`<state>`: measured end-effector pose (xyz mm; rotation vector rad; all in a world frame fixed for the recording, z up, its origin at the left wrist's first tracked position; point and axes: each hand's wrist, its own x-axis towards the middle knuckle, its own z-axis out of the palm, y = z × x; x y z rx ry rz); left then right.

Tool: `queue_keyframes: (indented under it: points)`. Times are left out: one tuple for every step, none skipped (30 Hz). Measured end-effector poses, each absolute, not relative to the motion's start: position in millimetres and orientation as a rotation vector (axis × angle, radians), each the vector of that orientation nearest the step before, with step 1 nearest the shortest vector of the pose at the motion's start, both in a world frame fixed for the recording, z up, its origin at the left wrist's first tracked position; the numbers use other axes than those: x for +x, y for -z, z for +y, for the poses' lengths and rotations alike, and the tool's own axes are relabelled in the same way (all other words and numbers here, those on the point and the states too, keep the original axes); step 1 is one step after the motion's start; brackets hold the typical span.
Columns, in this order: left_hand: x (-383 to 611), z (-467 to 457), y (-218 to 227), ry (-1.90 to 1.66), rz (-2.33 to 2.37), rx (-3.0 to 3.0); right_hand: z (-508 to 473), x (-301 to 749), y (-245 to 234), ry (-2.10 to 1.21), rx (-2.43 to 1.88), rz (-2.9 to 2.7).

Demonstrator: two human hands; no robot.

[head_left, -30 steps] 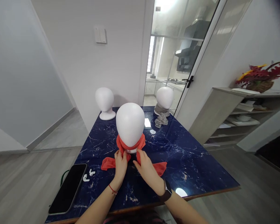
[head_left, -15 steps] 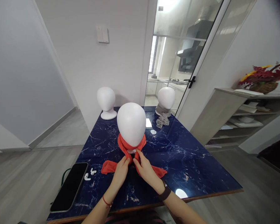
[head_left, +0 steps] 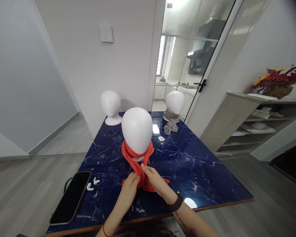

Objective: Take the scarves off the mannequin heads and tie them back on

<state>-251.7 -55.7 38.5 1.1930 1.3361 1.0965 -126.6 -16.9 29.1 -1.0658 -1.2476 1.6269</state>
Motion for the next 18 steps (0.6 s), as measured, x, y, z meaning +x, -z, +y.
queue_keyframes:
  points:
    - [-249.3,-61.1,-40.4,-1.054,1.357,1.328,-15.8,-128.2,-29.9,-1.64,-1.077,-1.248]
    - [-246.9,-66.6,-43.0,-1.012,1.366,1.441,-15.0,-129.7,-30.9,-1.649,-1.094,-1.261]
    - [-245.0,-71.9,-46.1,-0.972,1.368,1.532,-14.3,-131.2,-32.0,-1.666,-1.102,-1.267]
    - [-243.9,-76.4,-49.1,-0.939,1.374,1.597,-13.8,-132.5,-33.1,-1.704,-1.091,-1.249]
    - [-243.9,-79.8,-51.5,-0.92,1.377,1.638,-13.3,-133.6,-34.0,-1.749,-1.066,-1.208]
    - [-245.3,-81.5,-53.0,-0.927,1.376,1.652,-12.9,-134.2,-34.5,-1.791,-1.029,-1.153]
    - [-248.2,-81.3,-53.1,-0.961,1.371,1.643,-12.5,-134.5,-34.7,-1.824,-0.986,-1.093]
    - [-252.2,-79.2,-51.9,-1.022,1.373,1.615,-12.1,-134.3,-34.6,-1.849,-0.947,-1.037]
    - [-256.9,-75.4,-49.3,-1.105,1.392,1.568,-11.7,-133.7,-34.1,-1.868,-0.919,-0.988]
    - [-261.8,-70.2,-45.7,-1.194,1.43,1.498,-11.4,-132.9,-33.6,-1.888,-0.901,-0.946]
    - [-266.1,-64.3,-41.5,-1.27,1.477,1.408,-11.1,-131.9,-33.2,-1.912,-0.886,-0.91]
    - [-269.2,-58.4,-37.1,-1.313,1.508,1.309,-10.9,-130.9,-32.9,-1.942,-0.87,-0.879]
    - [-270.8,-53.1,-33.0,-1.312,1.498,1.212,-10.8,-129.9,-33.0,-1.974,-0.852,-0.854]
    - [-270.7,-49.0,-29.4,-1.275,1.445,1.129,-10.8,-128.9,-33.4,-2.004,-0.835,-0.833]
    - [-269.1,-46.3,-26.7,-1.212,1.363,1.068,-10.7,-128.1,-34.2,-2.023,-0.825,-0.816]
    - [-266.4,-45.0,-24.8,-1.144,1.273,1.032,-10.7,-127.4,-35.2,-2.033,-0.824,-0.804]
    - [-263.2,-44.9,-23.5,-1.09,1.195,1.017,-10.5,-126.7,-36.3,-2.036,-0.829,-0.8]
    - [-260.1,-45.5,-22.8,-1.054,1.146,1.01,-10.3,-125.8,-37.3,-2.037,-0.833,-0.805]
